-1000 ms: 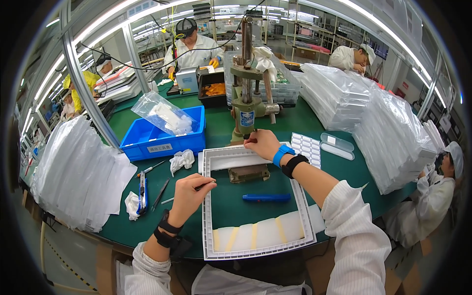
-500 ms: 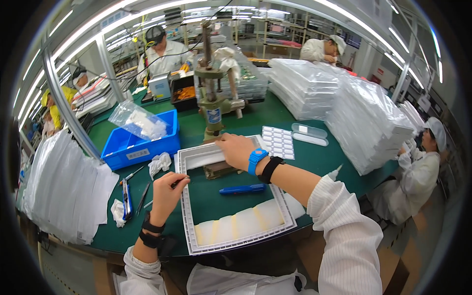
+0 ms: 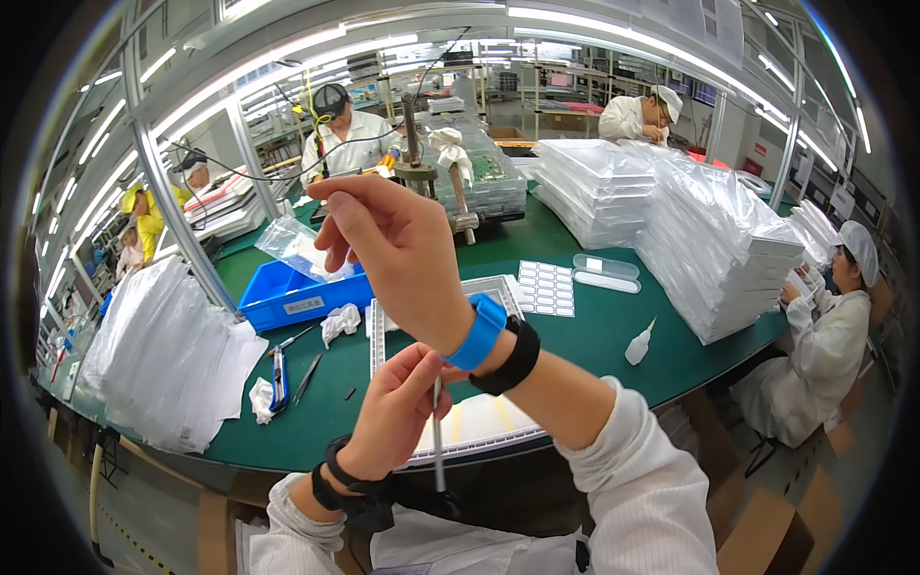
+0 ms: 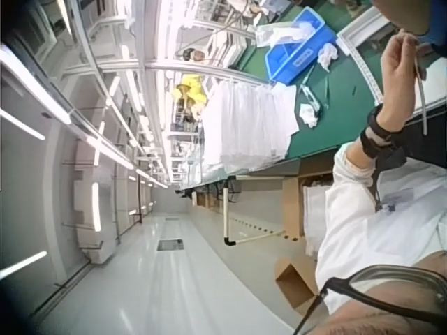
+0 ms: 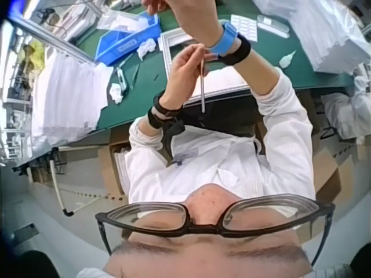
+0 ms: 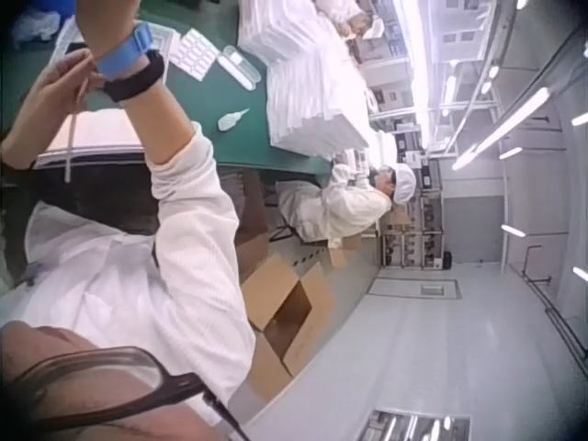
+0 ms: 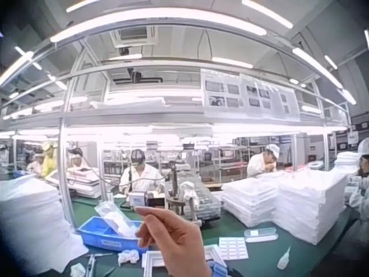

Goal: Apply glue and protective film to a plastic frame assembly at a factory workstation.

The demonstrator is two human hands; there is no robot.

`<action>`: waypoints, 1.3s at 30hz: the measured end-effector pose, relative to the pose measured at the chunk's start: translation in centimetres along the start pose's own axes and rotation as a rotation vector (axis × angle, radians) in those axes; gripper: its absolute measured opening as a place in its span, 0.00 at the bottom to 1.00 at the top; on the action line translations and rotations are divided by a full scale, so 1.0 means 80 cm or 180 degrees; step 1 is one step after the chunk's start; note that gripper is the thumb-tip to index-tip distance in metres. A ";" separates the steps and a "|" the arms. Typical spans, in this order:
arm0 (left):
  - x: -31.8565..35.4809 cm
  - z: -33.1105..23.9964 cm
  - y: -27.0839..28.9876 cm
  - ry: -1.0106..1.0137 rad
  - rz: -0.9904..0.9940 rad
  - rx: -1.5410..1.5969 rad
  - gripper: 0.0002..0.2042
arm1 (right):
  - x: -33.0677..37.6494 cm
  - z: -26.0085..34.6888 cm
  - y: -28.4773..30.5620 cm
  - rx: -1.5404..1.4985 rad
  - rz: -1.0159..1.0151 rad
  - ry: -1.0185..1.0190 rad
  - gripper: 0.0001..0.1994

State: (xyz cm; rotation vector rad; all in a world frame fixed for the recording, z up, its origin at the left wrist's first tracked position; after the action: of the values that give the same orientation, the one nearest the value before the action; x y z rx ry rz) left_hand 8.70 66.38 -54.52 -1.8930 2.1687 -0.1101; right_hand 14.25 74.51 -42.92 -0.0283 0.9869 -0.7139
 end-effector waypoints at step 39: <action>-0.065 -0.117 0.124 -0.2198 -0.1555 -0.3737 0.07 | 0.128 -0.163 -0.036 0.0397 0.2114 -0.2723 0.26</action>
State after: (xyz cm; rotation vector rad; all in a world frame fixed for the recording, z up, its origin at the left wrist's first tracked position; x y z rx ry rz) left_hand -2.48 71.92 -47.00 -2.3532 1.2552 1.7535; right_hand 6.17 70.28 -57.12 0.0947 0.0940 -0.0998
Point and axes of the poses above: each hand's wrist, its own x-axis away from the middle knuckle, its own y-axis out of the back of the hand, z = x × y, the point moved 2 cm from there along -x, towards the middle knuckle, and after that the axes turned 12 degrees about -x, right-handed, at the moved point
